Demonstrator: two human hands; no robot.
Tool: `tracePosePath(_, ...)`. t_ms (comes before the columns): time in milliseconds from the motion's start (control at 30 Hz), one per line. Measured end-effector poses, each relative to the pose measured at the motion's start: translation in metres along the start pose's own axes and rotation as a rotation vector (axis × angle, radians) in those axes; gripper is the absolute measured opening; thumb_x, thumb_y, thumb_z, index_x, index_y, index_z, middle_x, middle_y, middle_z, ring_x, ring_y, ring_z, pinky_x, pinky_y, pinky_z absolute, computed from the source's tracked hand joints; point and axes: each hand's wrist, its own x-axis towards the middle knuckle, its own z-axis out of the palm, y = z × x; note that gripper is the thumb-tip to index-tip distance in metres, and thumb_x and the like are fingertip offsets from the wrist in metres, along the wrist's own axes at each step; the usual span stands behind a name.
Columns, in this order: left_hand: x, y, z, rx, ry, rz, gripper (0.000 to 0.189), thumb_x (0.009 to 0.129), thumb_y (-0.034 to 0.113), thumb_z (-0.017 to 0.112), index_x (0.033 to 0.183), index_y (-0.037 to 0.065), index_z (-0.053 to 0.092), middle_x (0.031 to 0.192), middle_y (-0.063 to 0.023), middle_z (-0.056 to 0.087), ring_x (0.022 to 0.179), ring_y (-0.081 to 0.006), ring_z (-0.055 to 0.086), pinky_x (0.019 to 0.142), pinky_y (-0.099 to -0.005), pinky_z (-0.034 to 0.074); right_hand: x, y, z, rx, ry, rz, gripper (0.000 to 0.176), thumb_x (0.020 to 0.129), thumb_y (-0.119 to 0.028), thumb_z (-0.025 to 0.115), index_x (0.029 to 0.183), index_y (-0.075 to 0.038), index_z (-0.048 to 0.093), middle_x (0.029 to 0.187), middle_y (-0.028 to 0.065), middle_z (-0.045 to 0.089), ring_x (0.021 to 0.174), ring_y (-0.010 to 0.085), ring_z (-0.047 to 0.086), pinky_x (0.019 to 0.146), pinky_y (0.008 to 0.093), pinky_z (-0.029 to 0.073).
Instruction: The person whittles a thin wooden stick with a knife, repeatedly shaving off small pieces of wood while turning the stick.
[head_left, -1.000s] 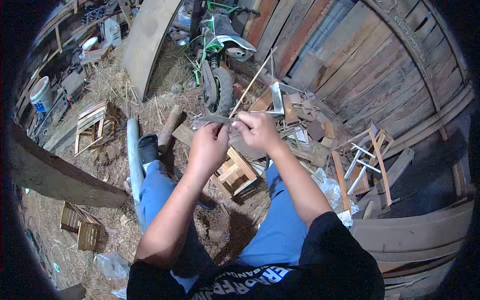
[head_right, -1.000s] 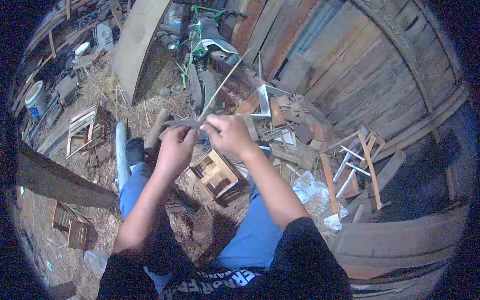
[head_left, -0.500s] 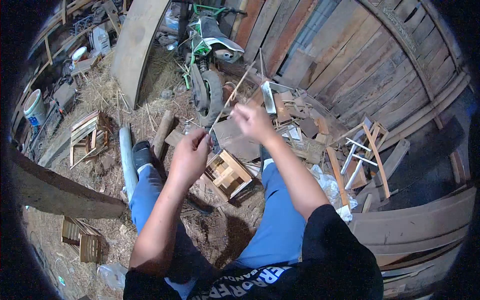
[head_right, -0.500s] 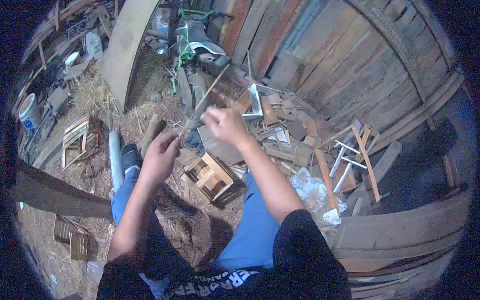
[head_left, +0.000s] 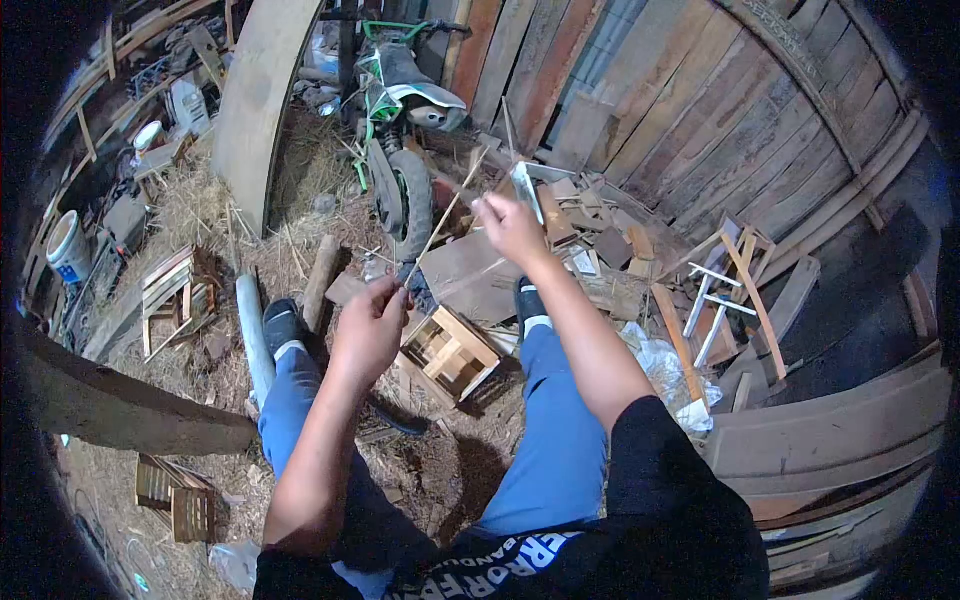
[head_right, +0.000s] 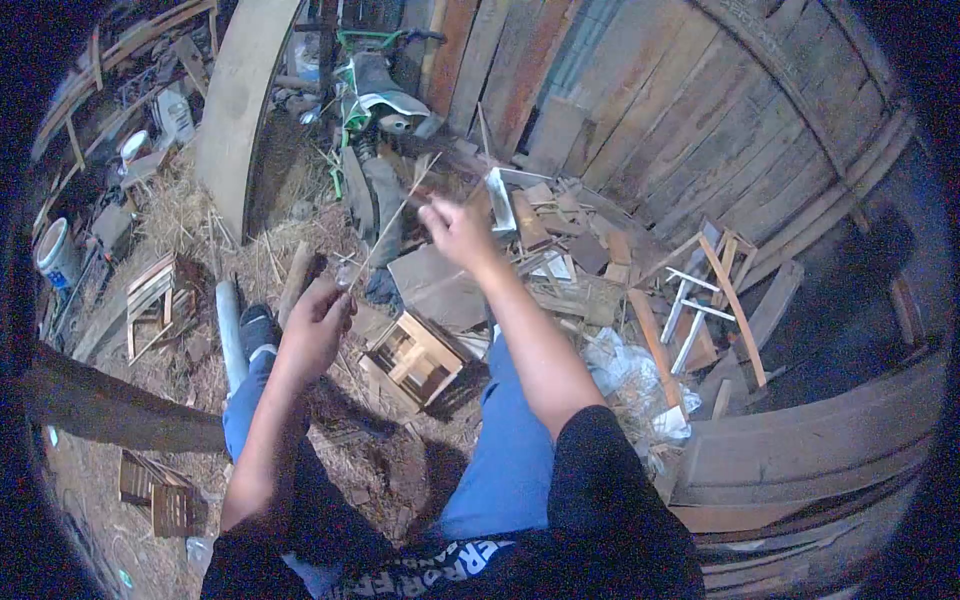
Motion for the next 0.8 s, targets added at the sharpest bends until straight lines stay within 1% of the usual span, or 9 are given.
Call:
tracePosePath(67, 0.0, -0.003, 0.001, -0.028, 0.007, -0.004, 0.019, 0.103, 0.014, 0.056, 0.101, -0.004, 0.064, 0.077, -0.0048, 0.063, 0.069, -0.0105, 0.056, 0.064, -0.0283, 0.046, -0.004, 0.002, 0.0, -0.038, 0.014, -0.203, 0.039, 0.099, -0.042, 0.061, 0.086, -0.006, 0.066, 0.071, 0.0204, 0.065, 0.068, 0.0438, 0.065, 0.06, 0.0487, 0.049)
tracePosePath(167, -0.004, 0.017, -0.004, 0.103, -0.003, -0.043, 0.019, 0.103, 0.014, 0.056, 0.103, -0.003, 0.064, 0.078, -0.0045, 0.063, 0.07, -0.0098, 0.057, 0.065, -0.0281, 0.046, 0.003, 0.024, -0.011, -0.05, -0.035, 0.253, 0.038, 0.099, -0.041, 0.062, 0.085, -0.006, 0.065, 0.074, 0.0209, 0.066, 0.07, 0.0431, 0.065, 0.061, 0.0479, 0.049)
tracePosePath(200, -0.002, 0.012, -0.003, 0.062, -0.017, -0.053, 0.019, 0.103, 0.014, 0.056, 0.103, -0.003, 0.064, 0.079, -0.0042, 0.063, 0.072, -0.0095, 0.057, 0.065, -0.0275, 0.047, 0.001, 0.024, -0.017, 0.065, 0.01, 0.312, 0.037, 0.1, -0.042, 0.061, 0.087, -0.007, 0.066, 0.077, 0.0212, 0.066, 0.071, 0.0416, 0.066, 0.062, 0.0464, 0.049)
tracePosePath(333, -0.002, 0.003, -0.002, -0.031, -0.047, -0.028, 0.017, 0.104, 0.014, 0.058, 0.11, -0.001, 0.065, 0.087, -0.0002, 0.06, 0.073, -0.0086, 0.053, 0.065, -0.0262, 0.044, -0.011, 0.016, -0.014, -0.038, -0.027, 0.02, 0.039, 0.102, -0.044, 0.057, 0.092, -0.007, 0.068, 0.078, 0.0197, 0.067, 0.072, 0.04, 0.067, 0.063, 0.0452, 0.049)
tracePosePath(433, 0.0, 0.003, -0.001, 0.013, -0.04, -0.023, 0.016, 0.105, 0.014, 0.057, 0.105, 0.0, 0.064, 0.084, 0.0005, 0.059, 0.072, -0.0078, 0.052, 0.063, -0.0258, 0.043, -0.005, 0.016, -0.017, 0.019, -0.021, 0.316, 0.039, 0.101, -0.042, 0.059, 0.09, -0.005, 0.066, 0.077, 0.0202, 0.066, 0.073, 0.0408, 0.066, 0.063, 0.0455, 0.049)
tracePosePath(567, 0.003, -0.007, -0.001, -0.054, -0.08, -0.078, 0.022, 0.104, 0.016, 0.055, 0.099, -0.002, 0.066, 0.073, -0.0016, 0.06, 0.064, -0.0083, 0.052, 0.058, -0.0267, 0.042, -0.009, 0.019, -0.011, 0.11, -0.025, 0.283, 0.043, 0.102, -0.044, 0.056, 0.088, -0.003, 0.062, 0.073, 0.0204, 0.062, 0.07, 0.0401, 0.064, 0.063, 0.0471, 0.047)
tracePosePath(667, 0.003, -0.002, 0.002, -0.057, -0.061, -0.075, 0.023, 0.105, 0.017, 0.053, 0.096, 0.0, 0.066, 0.069, -0.0004, 0.057, 0.06, -0.0079, 0.049, 0.054, -0.0278, 0.038, -0.01, 0.019, 0.005, 0.118, -0.072, 0.119, 0.033, 0.104, -0.034, 0.058, 0.095, -0.003, 0.065, 0.07, 0.0132, 0.057, 0.064, 0.0223, 0.054, 0.061, 0.0383, 0.042)
tracePosePath(767, 0.005, 0.006, 0.004, -0.053, -0.043, -0.082, 0.024, 0.105, 0.017, 0.051, 0.096, 0.001, 0.066, 0.068, 0.0004, 0.056, 0.059, -0.0077, 0.047, 0.053, -0.028, 0.037, -0.01, -0.022, -0.002, 0.099, -0.246, 0.133, 0.032, 0.104, -0.032, 0.057, 0.093, -0.003, 0.064, 0.07, 0.0114, 0.056, 0.065, 0.0222, 0.055, 0.06, 0.038, 0.042)
tracePosePath(800, 0.006, 0.008, 0.004, -0.064, -0.032, -0.078, 0.024, 0.105, 0.017, 0.051, 0.096, 0.001, 0.066, 0.068, 0.0007, 0.055, 0.059, -0.0078, 0.047, 0.053, -0.028, 0.037, -0.011, -0.028, 0.001, 0.142, -0.25, 0.096, 0.038, 0.102, -0.042, 0.056, 0.091, -0.006, 0.062, 0.074, 0.0196, 0.063, 0.071, 0.0406, 0.065, 0.063, 0.0479, 0.048)
